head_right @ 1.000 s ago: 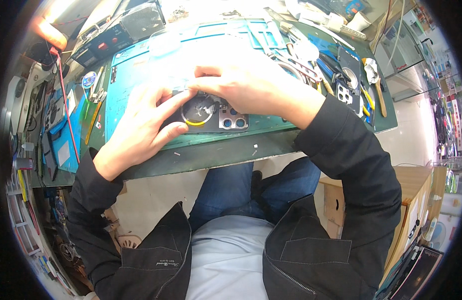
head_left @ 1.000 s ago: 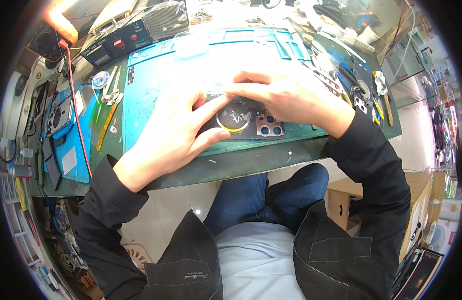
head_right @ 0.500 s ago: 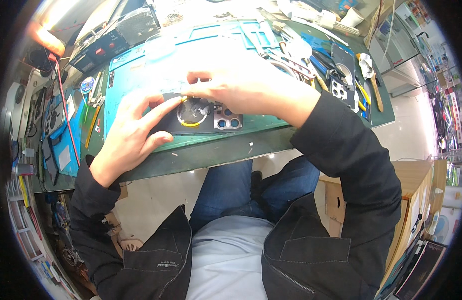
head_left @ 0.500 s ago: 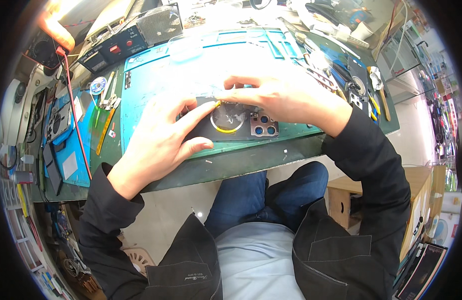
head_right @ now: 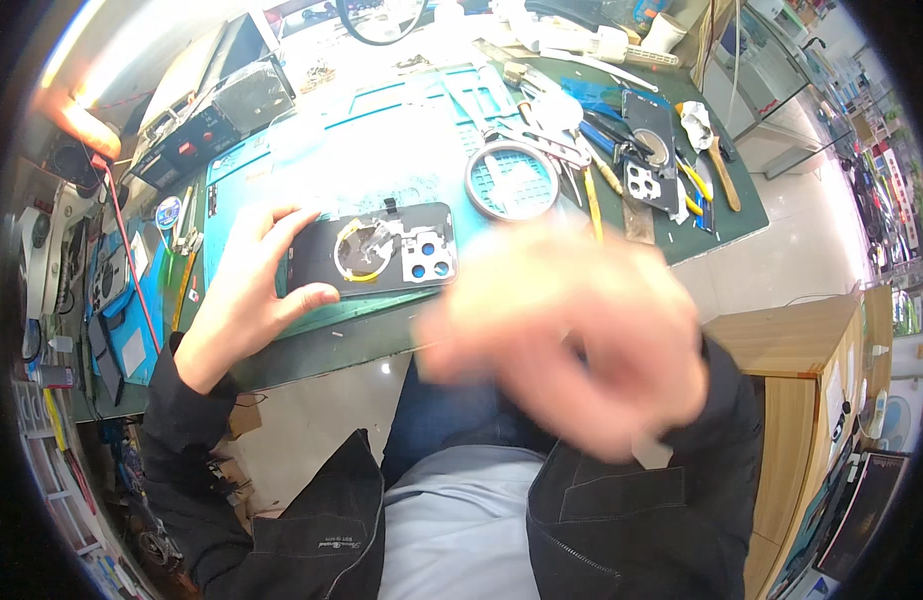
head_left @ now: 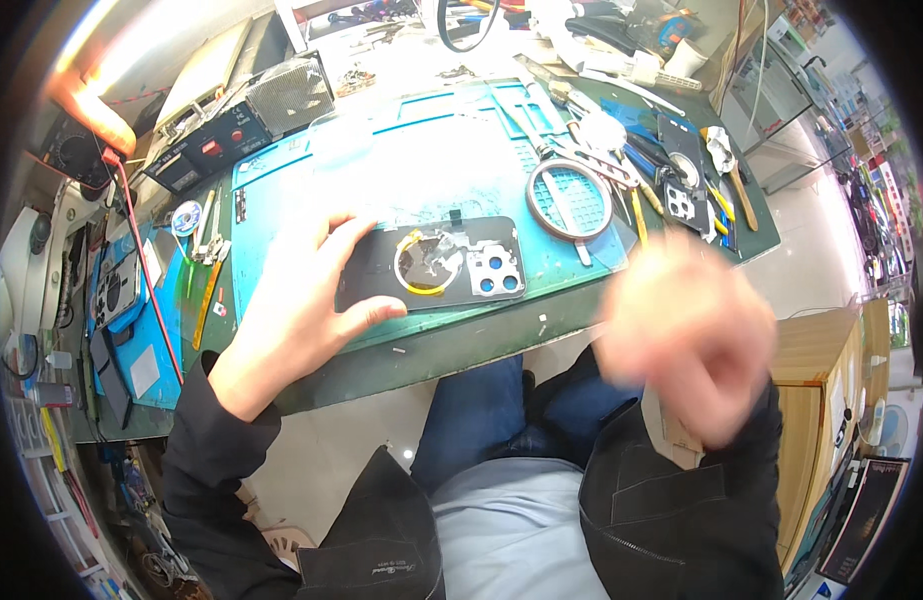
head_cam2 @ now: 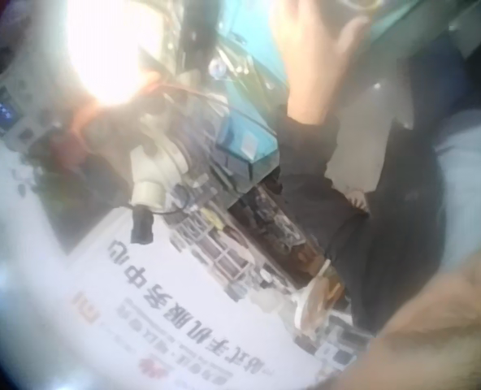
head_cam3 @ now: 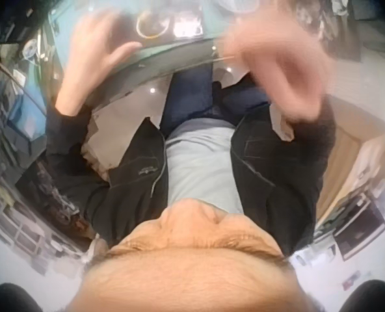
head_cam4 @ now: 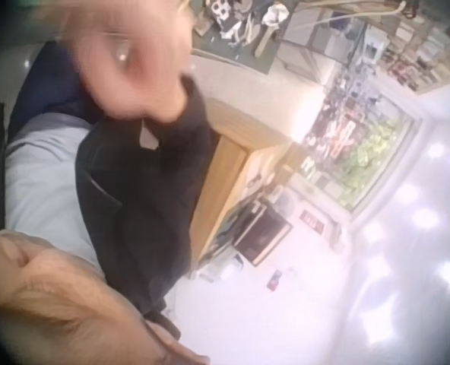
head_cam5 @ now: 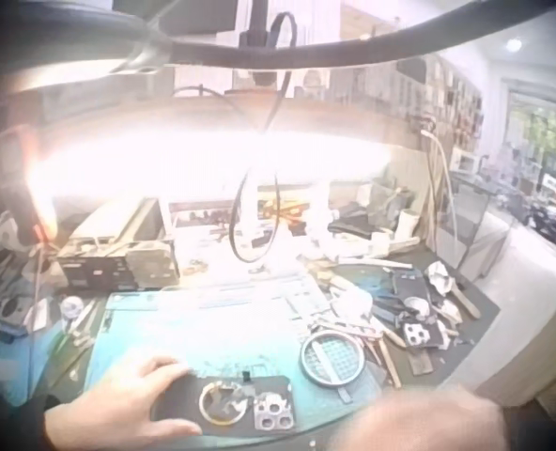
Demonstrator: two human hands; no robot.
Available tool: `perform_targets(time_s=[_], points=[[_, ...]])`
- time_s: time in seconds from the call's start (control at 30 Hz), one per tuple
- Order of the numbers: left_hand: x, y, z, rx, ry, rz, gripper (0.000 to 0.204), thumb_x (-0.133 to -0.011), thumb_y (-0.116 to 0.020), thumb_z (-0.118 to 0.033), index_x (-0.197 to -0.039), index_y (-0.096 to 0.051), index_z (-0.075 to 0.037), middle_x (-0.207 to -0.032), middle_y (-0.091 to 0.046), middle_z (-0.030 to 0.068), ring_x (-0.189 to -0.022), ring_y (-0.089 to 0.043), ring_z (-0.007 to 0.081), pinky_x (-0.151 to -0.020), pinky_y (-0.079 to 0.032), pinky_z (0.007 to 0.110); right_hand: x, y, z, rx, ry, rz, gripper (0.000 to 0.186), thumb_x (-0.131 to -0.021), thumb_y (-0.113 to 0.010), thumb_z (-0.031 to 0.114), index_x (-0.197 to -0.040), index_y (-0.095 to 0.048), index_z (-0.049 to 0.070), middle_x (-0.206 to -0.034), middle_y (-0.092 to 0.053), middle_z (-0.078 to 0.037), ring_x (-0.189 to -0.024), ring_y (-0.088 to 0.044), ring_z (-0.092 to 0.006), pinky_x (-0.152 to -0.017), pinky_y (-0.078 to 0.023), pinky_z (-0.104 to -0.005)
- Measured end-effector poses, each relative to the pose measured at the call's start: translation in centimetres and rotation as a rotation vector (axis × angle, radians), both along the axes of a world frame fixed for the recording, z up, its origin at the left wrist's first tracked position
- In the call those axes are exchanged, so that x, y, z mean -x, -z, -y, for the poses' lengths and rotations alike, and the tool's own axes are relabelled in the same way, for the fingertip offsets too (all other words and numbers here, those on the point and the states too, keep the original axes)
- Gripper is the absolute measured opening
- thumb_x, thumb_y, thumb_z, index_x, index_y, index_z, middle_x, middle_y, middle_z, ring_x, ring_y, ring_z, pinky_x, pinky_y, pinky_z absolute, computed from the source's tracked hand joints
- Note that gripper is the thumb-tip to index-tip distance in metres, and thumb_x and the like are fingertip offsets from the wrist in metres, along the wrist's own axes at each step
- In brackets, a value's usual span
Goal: The person works on a disassembled smartphone back cover, using a hot air gun, a brush, and a syringe-like dispenser to apply adhesive around the camera module area. They handle small components and tools on a cluttered workbench.
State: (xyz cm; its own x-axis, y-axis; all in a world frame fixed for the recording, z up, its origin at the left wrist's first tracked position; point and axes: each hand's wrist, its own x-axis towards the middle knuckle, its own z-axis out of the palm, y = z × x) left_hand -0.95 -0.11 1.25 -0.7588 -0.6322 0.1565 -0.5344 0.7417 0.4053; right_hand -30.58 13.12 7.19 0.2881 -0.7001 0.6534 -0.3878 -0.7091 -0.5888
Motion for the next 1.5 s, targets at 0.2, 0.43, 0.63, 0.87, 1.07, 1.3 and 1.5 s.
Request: perform_targets(time_s=[0.2,0.43,0.63,0.87,1.07,1.3,1.5], points=[[1.6,-1.8,0.4,-0.074,0.018,0.123,0.071,-0.075,-0.091,-0.026,-0.132,-0.058,0.000,-0.131,-0.055,0.0173,-0.127,-0.052,0.0375,-0.110,-0.043,0.044,-1.9,-2.7,-7.8,-0.404,-0.687,0.663,0.013,-0.091,-0.080,0.006,-0.101,-0.080,-0.002,-0.094,-0.076,-0.017,-0.069,-0.070,-0.0198,-0.057,-0.053,-0.0251],[1.9,-1.7,0.2,0.073,0.077,0.072,0.074,-0.072,-0.093,-0.028,-0.131,-0.058,0.001,-0.128,-0.059,0.0171,-0.124,-0.055,0.0378,-0.105,-0.045,0.044,0.0,-0.3,-8.2,-0.249,-0.667,0.471,0.009,-0.092,-0.076,0.005,-0.093,-0.076,-0.003,-0.089,-0.073,-0.013,-0.068,-0.069,-0.0248,-0.059,-0.056,-0.0326],[3.3,-3.1,0.2,0.109,0.196,0.189,0.068,-0.077,-0.088,-0.026,-0.133,-0.059,-0.001,-0.127,-0.061,0.0171,-0.119,-0.059,0.0382,-0.103,-0.049,0.044,3.3,5.8,-1.0,0.084,0.509,-0.380,0.030,-0.084,-0.077,0.005,-0.114,-0.073,0.009,-0.106,-0.070,-0.006,-0.094,-0.066,-0.0279,-0.079,-0.057,-0.0388],[3.5,-3.4,0.9,-0.062,0.074,0.137,0.067,-0.077,-0.092,-0.031,-0.124,-0.058,0.002,-0.118,-0.058,0.0200,-0.113,-0.058,0.0351,-0.098,-0.049,0.041,2.4,8.6,0.4,0.176,0.686,-0.306,0.029,-0.086,-0.074,0.004,-0.114,-0.073,0.008,-0.103,-0.070,-0.006,-0.090,-0.066,-0.0270,-0.077,-0.056,-0.0380],[2.2,-2.2,0.9,-0.534,-0.062,-0.148,0.044,-0.087,-0.088,-0.020,-0.112,-0.058,0.000,-0.104,-0.068,0.0096,-0.100,-0.065,0.0176,-0.090,-0.051,0.032,-0.4,6.5,-2.2,-0.408,0.515,0.145,0.032,-0.097,-0.073,0.021,-0.122,-0.069,0.001,-0.098,-0.075,-0.011,-0.076,-0.072,-0.0241,-0.069,-0.056,-0.0342],[4.2,-1.0,-6.7,-0.835,-0.105,-0.613,0.031,-0.095,-0.079,-0.006,-0.115,-0.056,-0.002,-0.114,-0.069,0.0066,-0.105,-0.065,0.0108,-0.093,-0.052,0.028,-5.2,8.1,-1.9,-0.575,0.180,0.569,0.034,-0.096,-0.075,0.007,-0.127,-0.065,-0.002,-0.098,-0.074,-0.004,-0.085,-0.068,-0.0058,-0.073,-0.056,-0.0244],[4.7,-2.6,-8.8,-0.878,0.000,-0.806,0.042,-0.098,-0.075,-0.005,-0.133,-0.053,0.001,-0.122,-0.068,0.0088,-0.111,-0.065,0.0127,-0.097,-0.051,0.027,-5.1,6.3,-4.1,-0.523,0.162,0.522,0.017,-0.093,-0.073,0.009,-0.104,-0.067,-0.002,-0.079,-0.070,-0.007,-0.068,-0.068,-0.0114,-0.063,-0.055,-0.0295]])
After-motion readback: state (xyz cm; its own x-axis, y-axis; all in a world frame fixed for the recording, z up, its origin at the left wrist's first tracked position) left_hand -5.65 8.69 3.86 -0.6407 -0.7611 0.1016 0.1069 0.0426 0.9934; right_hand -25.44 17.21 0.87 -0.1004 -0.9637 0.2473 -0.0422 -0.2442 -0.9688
